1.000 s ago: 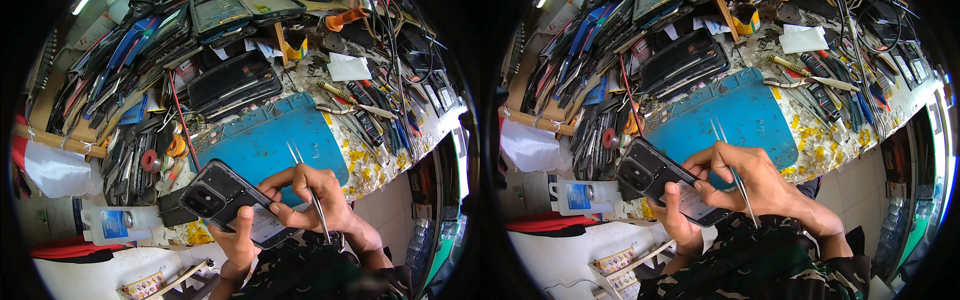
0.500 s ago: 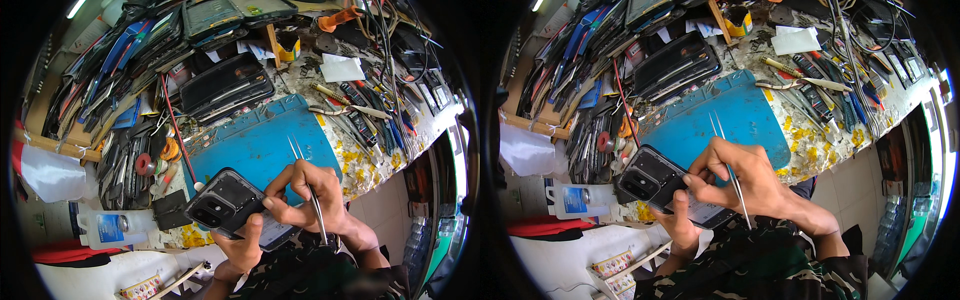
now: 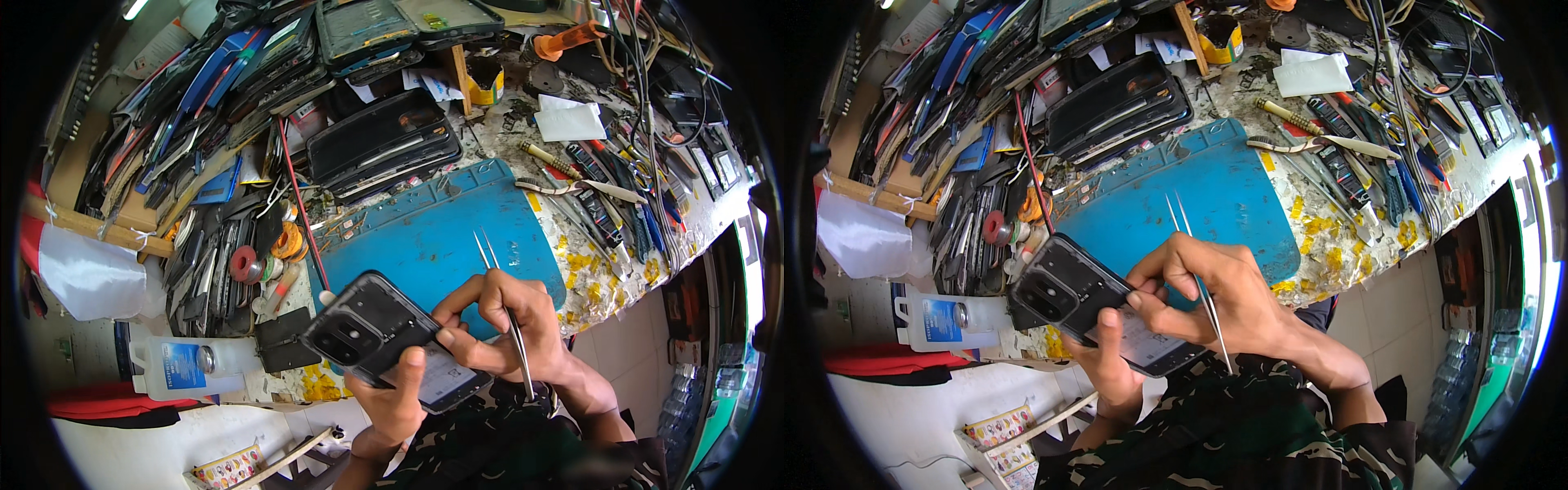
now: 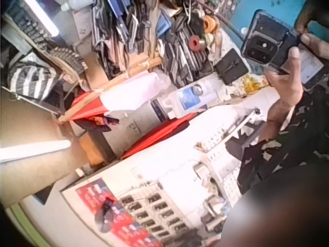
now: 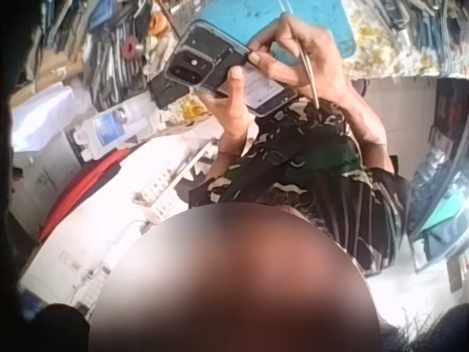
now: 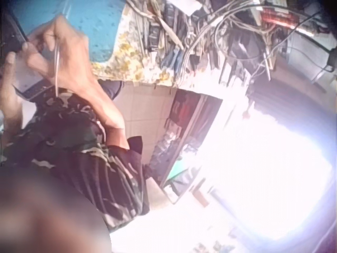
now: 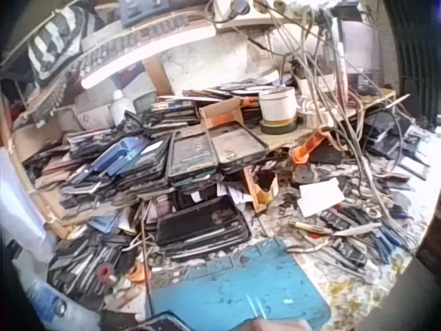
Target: The person uses tweezers to carefully pry and separate the back cover from a smartphone with the battery exposed. They rotate the phone and continue working along the edges to release the cover, then lift the cover away from the chassis.
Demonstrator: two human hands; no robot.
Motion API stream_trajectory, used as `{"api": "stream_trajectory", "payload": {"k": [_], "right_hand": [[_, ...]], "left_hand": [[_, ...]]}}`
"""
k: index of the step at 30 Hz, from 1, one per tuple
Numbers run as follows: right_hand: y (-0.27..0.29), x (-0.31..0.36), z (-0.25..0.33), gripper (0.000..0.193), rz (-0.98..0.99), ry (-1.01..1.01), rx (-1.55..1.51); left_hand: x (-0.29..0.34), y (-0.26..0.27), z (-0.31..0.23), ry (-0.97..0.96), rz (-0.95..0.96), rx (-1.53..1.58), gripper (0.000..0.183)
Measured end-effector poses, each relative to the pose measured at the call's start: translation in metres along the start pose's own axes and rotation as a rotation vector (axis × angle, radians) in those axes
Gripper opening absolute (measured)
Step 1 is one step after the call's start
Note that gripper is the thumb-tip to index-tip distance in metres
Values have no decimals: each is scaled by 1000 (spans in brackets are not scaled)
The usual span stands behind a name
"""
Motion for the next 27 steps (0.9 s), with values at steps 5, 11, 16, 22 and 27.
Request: {"api": "stream_trajectory", "payload": {"k": [5, 11, 16, 22, 27], "right_hand": [[0, -2, 4, 43, -26, 48, 44], [5, -3, 6, 42, 30, 50, -4], [11, 1, 5, 42, 37, -88, 173], [6, 1, 5, 47, 162, 63, -14], [10, 0, 2, 46, 87, -25, -14]], "left_hand": [[9, 4, -1, 57, 43, -40, 66], [8, 1, 0, 101, 80, 66, 69], [10, -7, -3, -72, 170, 103, 63], [2, 0, -7, 69, 51, 151, 63], [2, -3, -6, 64, 93, 80, 68]]}}
Point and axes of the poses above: each hand's wrist, its own x-axis away from the middle knuckle, its own y-axis out of the back of the hand, z = x × y, the point moved 3 cm from there along -x, towards the middle knuckle, and after that the axes turned 1 degree about z, right-handed, at the moved point
